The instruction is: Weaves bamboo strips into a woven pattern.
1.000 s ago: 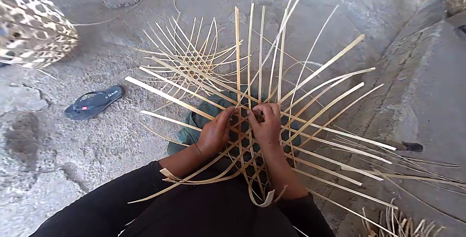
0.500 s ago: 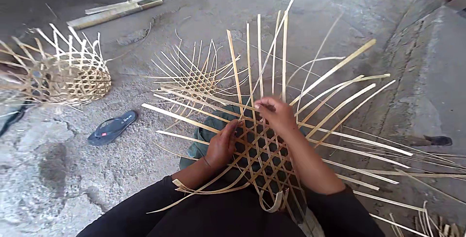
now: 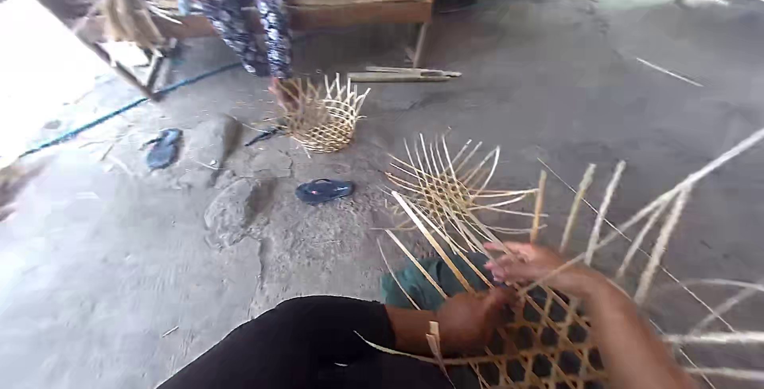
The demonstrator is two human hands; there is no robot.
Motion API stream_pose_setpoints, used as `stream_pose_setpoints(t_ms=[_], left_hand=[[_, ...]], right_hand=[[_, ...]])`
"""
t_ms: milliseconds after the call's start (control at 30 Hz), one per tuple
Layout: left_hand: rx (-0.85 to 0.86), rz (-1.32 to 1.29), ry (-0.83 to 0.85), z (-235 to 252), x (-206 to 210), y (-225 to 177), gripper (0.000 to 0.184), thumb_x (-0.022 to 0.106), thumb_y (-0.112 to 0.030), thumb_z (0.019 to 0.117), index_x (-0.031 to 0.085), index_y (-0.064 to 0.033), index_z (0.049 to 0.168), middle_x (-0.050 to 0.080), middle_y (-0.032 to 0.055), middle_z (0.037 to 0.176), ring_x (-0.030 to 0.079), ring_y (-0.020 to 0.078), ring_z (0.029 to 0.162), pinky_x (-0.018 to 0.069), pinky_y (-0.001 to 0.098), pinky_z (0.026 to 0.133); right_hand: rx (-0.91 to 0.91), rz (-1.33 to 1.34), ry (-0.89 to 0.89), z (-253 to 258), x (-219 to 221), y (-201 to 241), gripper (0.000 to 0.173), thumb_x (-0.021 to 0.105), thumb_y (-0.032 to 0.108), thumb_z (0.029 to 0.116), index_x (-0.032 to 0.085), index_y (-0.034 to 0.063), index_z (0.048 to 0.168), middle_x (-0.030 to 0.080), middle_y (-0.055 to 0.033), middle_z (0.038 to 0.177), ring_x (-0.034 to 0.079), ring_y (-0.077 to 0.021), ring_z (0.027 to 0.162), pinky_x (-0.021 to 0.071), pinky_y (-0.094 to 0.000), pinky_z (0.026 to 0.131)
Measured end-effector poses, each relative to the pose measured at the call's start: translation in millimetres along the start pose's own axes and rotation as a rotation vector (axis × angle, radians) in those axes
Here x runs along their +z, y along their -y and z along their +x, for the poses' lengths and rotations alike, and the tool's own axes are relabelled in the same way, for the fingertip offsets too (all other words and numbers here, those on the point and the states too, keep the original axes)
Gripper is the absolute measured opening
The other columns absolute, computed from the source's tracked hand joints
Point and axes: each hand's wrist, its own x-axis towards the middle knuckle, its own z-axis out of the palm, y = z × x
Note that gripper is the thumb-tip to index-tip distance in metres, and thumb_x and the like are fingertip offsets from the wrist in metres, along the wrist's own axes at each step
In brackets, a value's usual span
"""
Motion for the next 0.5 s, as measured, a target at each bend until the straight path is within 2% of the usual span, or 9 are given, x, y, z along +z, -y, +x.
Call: stream_pose_setpoints(t_ms=[100,233,300,400,500], left_hand=[[0.003,-0.005,0.023,1,3,3,0.045,0.049,0.001,0.1018,0.049,-0.0018,0.146,0.067,0.0193,0.129,0.073,0.0359,0.102,0.0601,0.0541,0.083],[0.105,-0.001,-0.063,2,7,6,0.043,0.053,0.003,0.0995,0.052,0.0003,0.143,0.068,0.0201,0.125,0.074,0.0342,0.098,0.0616,0.0507,0.079],[0.148,-0.022,-0.066,3,5,6,0.043,0.053,0.005,0.0981,0.053,0.001,0.141,0.064,0.0224,0.129,0.072,0.0349,0.099,0.0612,0.0492,0.076],[0.156,-0.052,-0.056,3,5,9,0.042,0.052,0.004,0.099,0.054,0.0,0.14,0.06,0.024,0.132,0.071,0.0363,0.097,0.0609,0.0495,0.073],[0.135,-0.089,-0.023,3,1,8,0.04,0.051,0.001,0.101,0.054,0.001,0.141,0.063,0.0255,0.125,0.07,0.0389,0.097,0.0592,0.0532,0.076]], right_hand=[[-0.035,-0.01,0.045,-1,-2,-6,0.049,0.07,0.022,0.0953,0.059,0.0022,0.139,0.075,-0.0105,0.108,0.072,-0.0167,0.089,0.0599,-0.0341,0.085],[0.011,-0.033,0.038,-3,1,-1,0.048,0.069,0.02,0.0975,0.057,0.001,0.14,0.074,-0.01,0.113,0.072,-0.0151,0.091,0.0592,-0.0326,0.084],[0.028,-0.058,0.021,-3,2,1,0.046,0.069,0.023,0.0979,0.06,0.0018,0.138,0.074,-0.0084,0.113,0.07,-0.0129,0.086,0.0583,-0.0307,0.078],[-0.014,-0.026,0.038,-3,1,-3,0.032,0.071,0.026,0.0938,0.072,0.006,0.119,0.075,-0.0019,0.099,0.062,-0.0053,0.07,0.052,-0.022,0.065],[-0.091,0.053,-0.064,-4,8,-14,0.017,0.074,0.028,0.0865,0.067,0.0132,0.09,0.068,0.0053,0.077,0.058,-0.002,0.062,0.0489,-0.0187,0.059]])
